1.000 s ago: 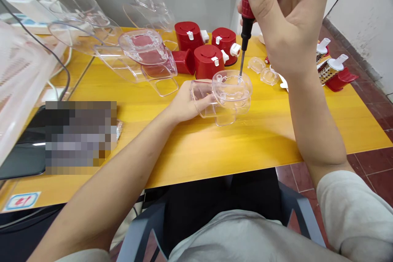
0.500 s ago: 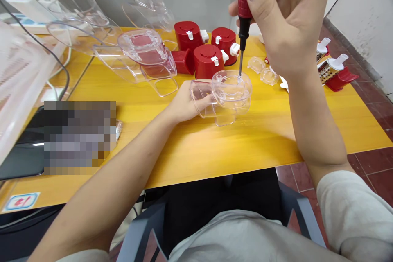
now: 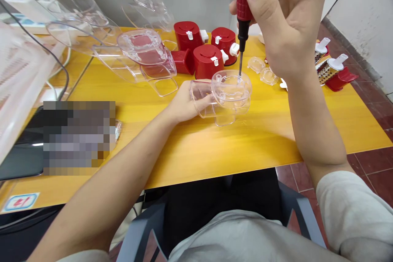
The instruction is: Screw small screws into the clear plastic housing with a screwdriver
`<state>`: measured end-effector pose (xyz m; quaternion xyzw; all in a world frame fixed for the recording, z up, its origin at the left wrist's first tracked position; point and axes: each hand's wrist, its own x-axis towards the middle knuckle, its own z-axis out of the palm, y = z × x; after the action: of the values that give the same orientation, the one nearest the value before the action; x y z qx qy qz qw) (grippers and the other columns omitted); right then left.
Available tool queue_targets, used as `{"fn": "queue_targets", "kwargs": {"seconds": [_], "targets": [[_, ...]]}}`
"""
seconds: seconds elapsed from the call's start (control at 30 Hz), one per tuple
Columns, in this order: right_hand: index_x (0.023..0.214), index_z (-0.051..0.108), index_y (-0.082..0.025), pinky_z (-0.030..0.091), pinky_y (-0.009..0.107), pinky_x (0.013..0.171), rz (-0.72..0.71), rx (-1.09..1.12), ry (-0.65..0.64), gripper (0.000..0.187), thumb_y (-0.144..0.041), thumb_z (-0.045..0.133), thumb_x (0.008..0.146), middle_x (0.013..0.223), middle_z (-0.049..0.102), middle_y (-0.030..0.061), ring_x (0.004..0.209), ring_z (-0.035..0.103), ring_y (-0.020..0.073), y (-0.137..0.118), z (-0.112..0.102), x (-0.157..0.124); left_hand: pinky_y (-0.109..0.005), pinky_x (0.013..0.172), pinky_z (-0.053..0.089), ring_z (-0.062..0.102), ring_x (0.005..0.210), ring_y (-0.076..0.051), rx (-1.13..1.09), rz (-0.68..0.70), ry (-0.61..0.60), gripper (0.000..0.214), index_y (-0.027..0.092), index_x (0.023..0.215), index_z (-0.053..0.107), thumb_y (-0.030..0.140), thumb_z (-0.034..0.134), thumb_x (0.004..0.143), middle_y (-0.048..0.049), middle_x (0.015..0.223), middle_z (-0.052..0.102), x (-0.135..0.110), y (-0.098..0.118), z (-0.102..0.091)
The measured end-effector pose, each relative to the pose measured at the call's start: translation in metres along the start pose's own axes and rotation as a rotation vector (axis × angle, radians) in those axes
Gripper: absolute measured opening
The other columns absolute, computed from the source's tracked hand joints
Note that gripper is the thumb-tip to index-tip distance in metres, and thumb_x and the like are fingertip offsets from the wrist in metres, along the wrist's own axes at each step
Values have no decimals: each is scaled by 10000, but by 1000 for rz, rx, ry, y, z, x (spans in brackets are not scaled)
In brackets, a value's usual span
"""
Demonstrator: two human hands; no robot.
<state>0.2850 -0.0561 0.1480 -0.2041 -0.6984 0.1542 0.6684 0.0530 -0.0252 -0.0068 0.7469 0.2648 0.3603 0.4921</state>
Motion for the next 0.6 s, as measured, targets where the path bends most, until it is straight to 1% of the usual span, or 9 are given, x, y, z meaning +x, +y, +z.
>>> {"fn": "queue_targets", "kwargs": {"seconds": [0.07,0.13,0.23,0.37,0.4,0.47,0.53,0.6], "targets": [[1106,704,-193,637,180,752,-1,8,-31,69,-186,689,1040,930,808,-149,912,784,-11,0,0,0,-587,1113,726,872,1252,-435,14,19,8,560,212,1145,969,719,1014,913,-176,1309,933,0,-2,0],[1111,659,-218,620,189,734,-5,9,-32,111,-181,719,1025,906,780,-157,837,721,-14,-1,-1,0,-597,1107,730,882,1229,-426,19,26,11,562,207,1161,970,716,1007,926,-185,1313,932,1,-3,0],[1106,622,-235,555,130,746,-7,-60,-1,212,-195,797,993,864,720,-166,827,622,-39,-1,-2,0,-589,1088,745,892,1205,-422,13,15,8,582,227,1176,972,744,1008,910,-170,1284,939,0,-3,-1],[1071,683,-180,497,59,775,-39,-124,1,224,-294,861,997,829,681,-155,804,548,-78,3,-3,-1,-578,1110,738,877,1249,-430,10,0,8,599,239,1155,975,773,1010,886,-161,1279,943,0,1,-1],[1071,699,-171,498,52,770,-48,-102,4,223,-299,866,997,843,696,-149,803,552,-78,4,-3,-1,-577,1123,731,870,1263,-433,9,-3,10,590,242,1144,975,772,1008,888,-160,1290,942,0,2,0],[1088,730,-165,540,59,769,-66,-30,19,175,-283,836,1013,912,755,-129,836,609,-60,7,-2,-2,-579,1132,718,860,1273,-439,6,-7,14,563,251,1121,975,765,1006,892,-154,1304,940,0,4,0],[1134,757,-159,624,110,801,-65,32,8,119,-231,757,1039,1015,824,-98,885,699,-25,8,-2,-2,-582,1128,711,854,1270,-443,4,-10,10,548,254,1108,973,757,1005,892,-149,1307,939,0,5,0],[1146,761,-152,675,148,831,-65,41,-15,128,-210,678,1068,1039,849,-84,910,768,-3,9,-2,-2,-577,1128,706,849,1272,-446,0,-14,10,558,252,1104,967,763,1008,885,-146,1292,938,0,5,1]]}}
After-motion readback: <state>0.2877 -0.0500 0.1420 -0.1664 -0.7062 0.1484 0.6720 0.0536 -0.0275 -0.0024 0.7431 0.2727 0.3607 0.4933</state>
